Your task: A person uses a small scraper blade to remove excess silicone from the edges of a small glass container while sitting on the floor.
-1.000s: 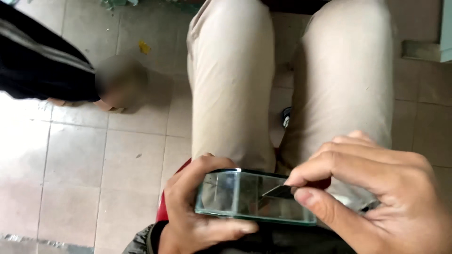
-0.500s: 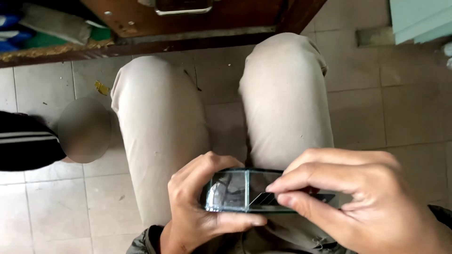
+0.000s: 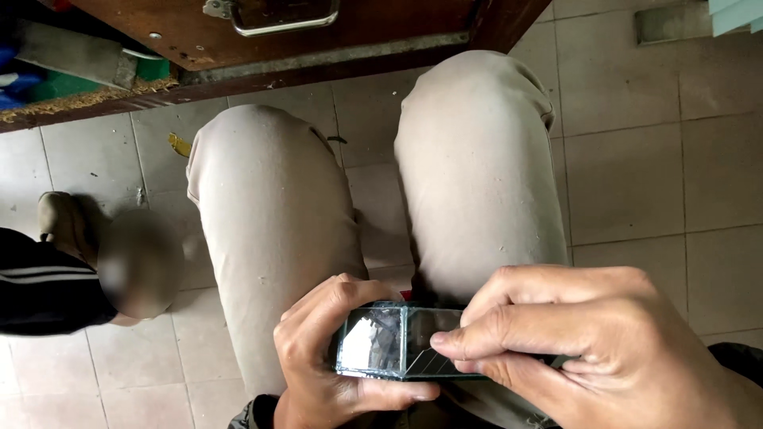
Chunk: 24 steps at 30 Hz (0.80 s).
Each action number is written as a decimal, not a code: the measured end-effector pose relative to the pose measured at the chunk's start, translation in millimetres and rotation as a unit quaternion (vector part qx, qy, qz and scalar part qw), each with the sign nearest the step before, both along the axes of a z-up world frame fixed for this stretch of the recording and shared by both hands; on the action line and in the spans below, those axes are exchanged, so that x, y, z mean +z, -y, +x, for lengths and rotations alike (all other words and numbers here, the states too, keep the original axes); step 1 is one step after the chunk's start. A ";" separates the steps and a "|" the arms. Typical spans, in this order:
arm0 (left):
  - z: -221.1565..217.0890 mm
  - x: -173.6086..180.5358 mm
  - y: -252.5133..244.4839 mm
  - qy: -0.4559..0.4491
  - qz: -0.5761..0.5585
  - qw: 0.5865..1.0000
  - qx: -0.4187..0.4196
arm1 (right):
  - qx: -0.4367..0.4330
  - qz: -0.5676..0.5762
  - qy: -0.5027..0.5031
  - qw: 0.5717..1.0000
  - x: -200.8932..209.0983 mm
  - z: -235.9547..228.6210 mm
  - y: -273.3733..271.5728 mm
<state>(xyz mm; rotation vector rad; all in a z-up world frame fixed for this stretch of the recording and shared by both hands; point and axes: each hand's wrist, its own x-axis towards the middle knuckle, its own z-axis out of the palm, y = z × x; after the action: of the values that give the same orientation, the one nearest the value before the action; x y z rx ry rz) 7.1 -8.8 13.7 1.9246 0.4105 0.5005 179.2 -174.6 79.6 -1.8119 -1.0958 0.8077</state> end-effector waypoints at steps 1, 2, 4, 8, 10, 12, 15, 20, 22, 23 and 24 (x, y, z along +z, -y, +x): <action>0.1 -0.9 -0.1 -0.001 0.000 1.000 -0.001 | -0.001 0.000 -0.001 1.000 -0.2 0.4 -0.7; 0.0 -1.3 0.0 -0.004 0.002 1.000 -0.001 | -0.001 -0.005 0.002 1.000 0.1 0.8 -1.2; 0.4 -1.3 0.0 -0.008 0.004 1.000 -0.001 | -0.001 -0.010 0.004 1.000 0.3 1.3 -2.3; 0.2 -3.2 -0.5 -0.009 0.011 1.000 0.000 | 0.002 -0.023 0.007 1.000 0.1 1.8 -2.8; -0.3 -4.5 0.2 -0.009 0.008 1.000 -0.004 | 0.002 -0.028 0.009 1.000 0.6 1.6 -3.5; 0.8 -4.1 1.2 0.000 0.012 1.000 0.005 | 0.010 -0.009 -0.004 1.000 1.7 2.0 -6.2; -0.7 -7.4 0.7 -0.007 0.005 1.000 0.002 | 0.023 0.021 -0.023 0.999 0.6 3.4 -9.8; -1.8 -5.7 2.3 -0.022 -0.003 1.000 0.008 | 0.025 0.014 -0.037 0.999 -1.5 7.1 -4.8; -1.7 -5.6 2.5 -0.023 -0.009 1.000 0.003 | 0.023 0.004 -0.032 0.999 -2.6 8.5 -0.7; -1.5 -5.8 3.1 -0.025 -0.018 0.999 0.008 | 0.015 -0.009 -0.029 0.999 -3.0 8.8 1.4; -1.7 -6.0 3.3 -0.027 -0.027 0.999 0.013 | 0.009 -0.021 -0.026 0.999 -3.7 9.0 3.1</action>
<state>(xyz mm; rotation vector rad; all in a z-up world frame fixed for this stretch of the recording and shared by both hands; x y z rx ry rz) 5.4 -12.1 7.7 1.8869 0.4803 0.4501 188.2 -177.7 75.9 -1.8079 -1.0693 0.8907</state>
